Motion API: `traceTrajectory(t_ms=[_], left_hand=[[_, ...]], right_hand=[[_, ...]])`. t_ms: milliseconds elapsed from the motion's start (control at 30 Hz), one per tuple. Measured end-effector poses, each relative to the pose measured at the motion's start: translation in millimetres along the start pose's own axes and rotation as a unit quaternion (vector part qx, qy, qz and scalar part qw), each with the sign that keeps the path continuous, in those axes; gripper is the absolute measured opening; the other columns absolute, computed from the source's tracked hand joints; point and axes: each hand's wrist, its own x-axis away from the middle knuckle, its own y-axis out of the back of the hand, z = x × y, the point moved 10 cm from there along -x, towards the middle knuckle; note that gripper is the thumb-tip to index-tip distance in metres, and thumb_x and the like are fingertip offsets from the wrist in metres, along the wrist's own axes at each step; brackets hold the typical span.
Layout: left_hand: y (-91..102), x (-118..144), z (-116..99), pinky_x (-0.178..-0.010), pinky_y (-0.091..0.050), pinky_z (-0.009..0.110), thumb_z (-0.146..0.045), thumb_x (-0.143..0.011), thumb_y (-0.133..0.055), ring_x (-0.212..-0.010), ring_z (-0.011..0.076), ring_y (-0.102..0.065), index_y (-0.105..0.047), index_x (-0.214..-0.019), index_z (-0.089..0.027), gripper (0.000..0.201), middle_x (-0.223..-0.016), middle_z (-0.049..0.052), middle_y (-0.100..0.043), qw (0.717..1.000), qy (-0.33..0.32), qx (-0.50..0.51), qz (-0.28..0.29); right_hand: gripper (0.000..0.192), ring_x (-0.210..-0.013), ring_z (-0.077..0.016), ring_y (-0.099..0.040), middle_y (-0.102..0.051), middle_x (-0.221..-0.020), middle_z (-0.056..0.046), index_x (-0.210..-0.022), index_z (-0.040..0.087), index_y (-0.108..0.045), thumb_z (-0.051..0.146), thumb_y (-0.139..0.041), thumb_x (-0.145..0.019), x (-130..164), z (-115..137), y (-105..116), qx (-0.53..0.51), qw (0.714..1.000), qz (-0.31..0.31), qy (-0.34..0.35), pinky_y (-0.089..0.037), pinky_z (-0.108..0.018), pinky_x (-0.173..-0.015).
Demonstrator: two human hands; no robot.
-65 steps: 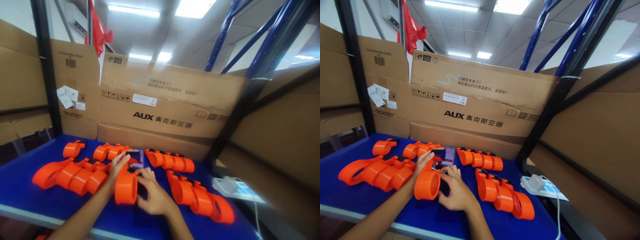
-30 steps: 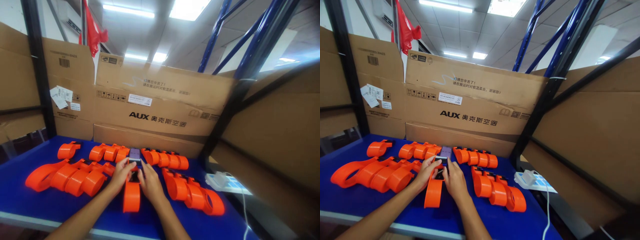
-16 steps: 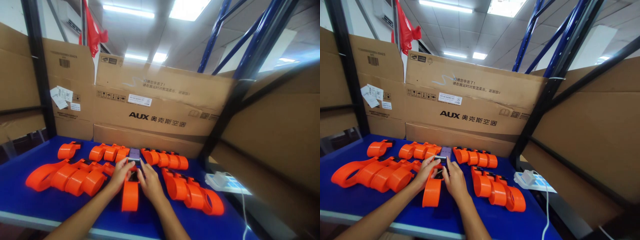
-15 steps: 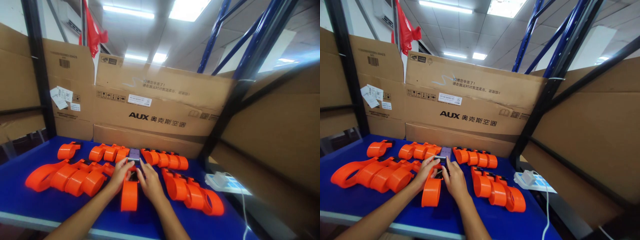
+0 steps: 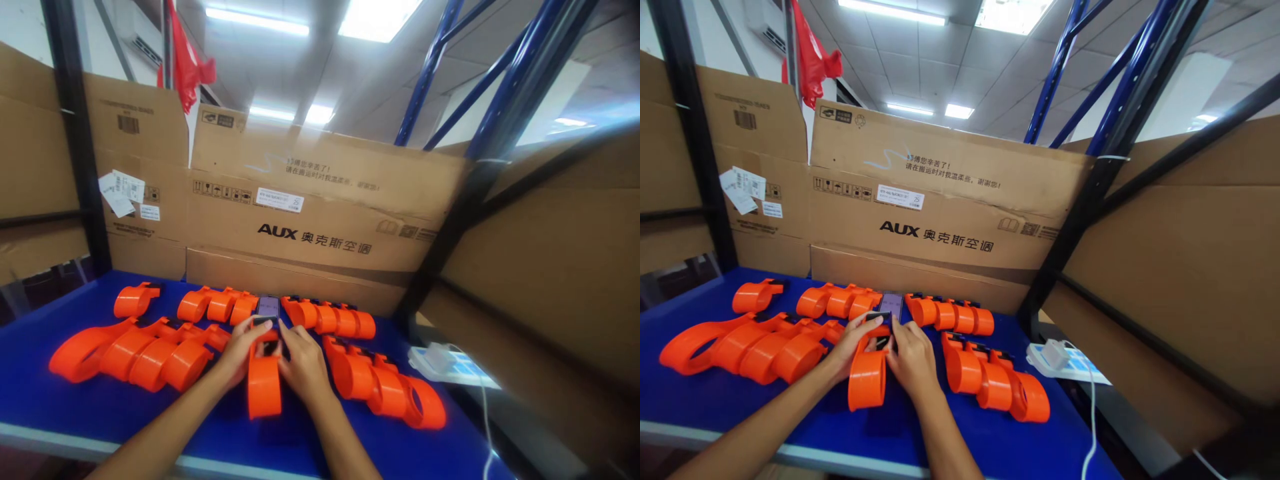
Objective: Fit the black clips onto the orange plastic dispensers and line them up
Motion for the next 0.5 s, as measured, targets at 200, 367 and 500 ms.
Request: traceTrajectory(t_ms=[200, 367, 500], left_hand=[[-3.6, 2.3, 0.1, -0.038, -0.028, 0.016, -0.037, -0.069, -0.085, -0.036, 0.0041, -0.039, -0.064, -0.086, -0.015, 0.034, -0.047, -0.007, -0.051, 1.000, 0.009, 0.003, 0.006], [-9.8, 5.3, -1.5, -0.039, -0.030, 0.016, -0.035, -0.068, -0.086, -0.037, 0.0043, -0.042, -0.062, -0.084, -0.016, 0.034, -0.052, -0.006, -0.056, 0.999, 0.023, 0.016, 0.019], [-9.1, 6.0, -3.2, -0.039, -0.031, 0.017, -0.034, -0.068, -0.086, -0.037, 0.0044, -0.043, -0.062, -0.085, -0.016, 0.035, -0.054, -0.005, -0.058, 0.999, 0.027, 0.019, 0.018]], right_hand=[[0.051, -0.080, -0.0249, -0.062, -0.069, -0.085, -0.012, -0.135, 0.007, -0.054, 0.009, -0.051, -0.084, 2.1, 2.1, -0.2, 0.035, 0.999, -0.023, 0.002, -0.057, -0.036, -0.072], [0.052, -0.079, -0.0238, -0.062, -0.067, -0.086, -0.012, -0.135, 0.008, -0.053, 0.008, -0.050, -0.083, 5.0, 5.5, -2.6, 0.020, 0.999, -0.031, 0.024, -0.057, -0.034, -0.069], [0.046, -0.080, -0.0245, -0.062, -0.067, -0.086, -0.013, -0.131, 0.006, -0.056, 0.009, -0.049, -0.085, 4.3, 7.0, -0.3, 0.020, 0.998, -0.038, 0.036, -0.058, -0.034, -0.069]])
